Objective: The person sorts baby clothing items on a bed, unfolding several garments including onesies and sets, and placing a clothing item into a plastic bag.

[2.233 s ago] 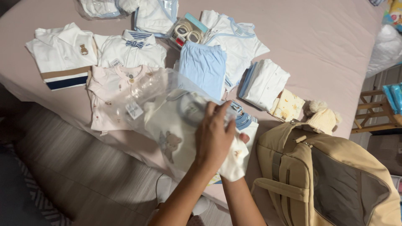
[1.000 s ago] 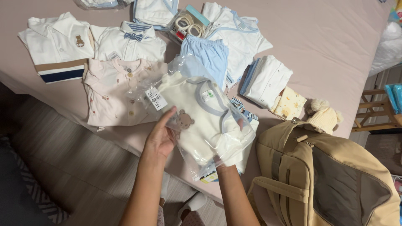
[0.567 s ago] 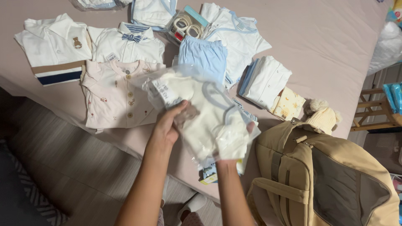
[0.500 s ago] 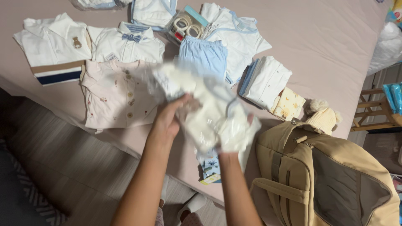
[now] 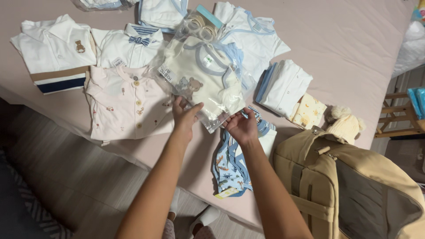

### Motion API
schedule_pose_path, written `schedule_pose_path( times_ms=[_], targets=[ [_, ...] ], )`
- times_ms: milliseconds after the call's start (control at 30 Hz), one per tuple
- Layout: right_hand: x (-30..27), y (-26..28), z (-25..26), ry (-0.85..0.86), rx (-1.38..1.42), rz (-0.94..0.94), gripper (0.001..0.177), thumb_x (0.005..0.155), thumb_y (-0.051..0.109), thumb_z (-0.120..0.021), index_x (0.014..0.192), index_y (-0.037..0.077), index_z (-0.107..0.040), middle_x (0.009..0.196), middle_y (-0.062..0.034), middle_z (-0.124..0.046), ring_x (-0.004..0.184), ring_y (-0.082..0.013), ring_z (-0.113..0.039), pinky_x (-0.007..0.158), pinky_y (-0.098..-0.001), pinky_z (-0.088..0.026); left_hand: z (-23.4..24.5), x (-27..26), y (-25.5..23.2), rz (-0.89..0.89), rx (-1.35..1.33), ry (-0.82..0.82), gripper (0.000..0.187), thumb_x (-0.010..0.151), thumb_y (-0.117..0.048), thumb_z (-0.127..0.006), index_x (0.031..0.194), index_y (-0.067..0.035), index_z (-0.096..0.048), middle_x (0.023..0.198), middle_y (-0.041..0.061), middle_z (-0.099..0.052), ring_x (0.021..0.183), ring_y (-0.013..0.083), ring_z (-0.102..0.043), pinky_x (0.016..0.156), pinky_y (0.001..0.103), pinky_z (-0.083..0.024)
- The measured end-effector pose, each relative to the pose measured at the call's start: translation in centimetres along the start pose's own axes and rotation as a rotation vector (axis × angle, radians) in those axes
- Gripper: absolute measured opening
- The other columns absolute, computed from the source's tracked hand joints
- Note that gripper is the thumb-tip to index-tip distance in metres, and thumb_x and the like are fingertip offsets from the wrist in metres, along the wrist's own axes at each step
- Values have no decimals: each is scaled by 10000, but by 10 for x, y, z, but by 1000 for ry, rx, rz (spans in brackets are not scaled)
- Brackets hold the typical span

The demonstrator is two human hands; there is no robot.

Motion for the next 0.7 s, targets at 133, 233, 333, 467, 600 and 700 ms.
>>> schedule_pose_path(
  times_ms=[133, 233, 333, 467, 600, 700],
  targets=[
    [15, -7, 20, 160, -52, 10, 348, 1004, 109, -451, 1311, -3, -572, 1215, -187, -664, 1122, -316, -646, 1143, -550, -472, -5, -48, -39, -562, 615, -395, 1096, 669, -101, -887, 1556, -27, -246, 1537, 291, -249, 1374, 438, -369, 1110, 545, -427],
    [25, -8, 37, -24, -183, 62, 308, 1106, 206, -528, 1335, 6, -580, 1278, -156, -669, 1186, -277, -642, 1131, -452, -474, -73, -71, -54, -897, 1105, -72, 748, 689, -226, -899, 1343, -80, -565, 1480, 212, -431, 1435, 428, -369, 1142, 572, -346],
    [16, -7, 41, -213, -270, 51, 380, 1060, 353, -513, 1217, 9, -548, 1181, -192, -651, 1108, -322, -645, 1043, -505, -524, -118, -66, -45, -914, 1285, 171, 703, 728, -376, -864, 1315, -62, -638, 1453, 178, -461, 1363, 402, -388, 1142, 622, -254],
    [-1, -17, 14, -73, -282, 36, 359, 1023, 248, -518, 1330, 69, -567, 1286, -128, -670, 1182, -269, -652, 1051, -442, -534, -147, -53, -24, -970, 1564, 214, 585, 807, -345, -788, 1297, -52, -657, 1484, 168, -502, 1385, 395, -429, 1180, 586, -257],
    [0, -23, 2, 16, -225, 27, 419, 1063, 310, -521, 1386, 44, -554, 1337, -146, -643, 1174, -272, -652, 1045, -422, -522, -154, -61, -3, -1157, 1640, 230, 334, 926, -189, -679, 1215, -28, -723, 1434, 149, -605, 1360, 412, -511, 1178, 573, -318],
    [6, -26, -11, 66, -201, 36, 436, 1069, 348, -537, 1387, 51, -555, 1336, -154, -630, 1145, -274, -659, 1014, -416, -524, -157, -70, 3, -1258, 1575, 236, 318, 879, -126, -653, 1171, -56, -756, 1386, 107, -665, 1325, 386, -558, 1172, 549, -360]
  ],
)
Point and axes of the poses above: each hand's wrist, its own x-axis towards the middle knuckle, its own z-axis out of the back of the hand, y = z × x, the point moved 8 cm from there along x, towards the middle knuckle
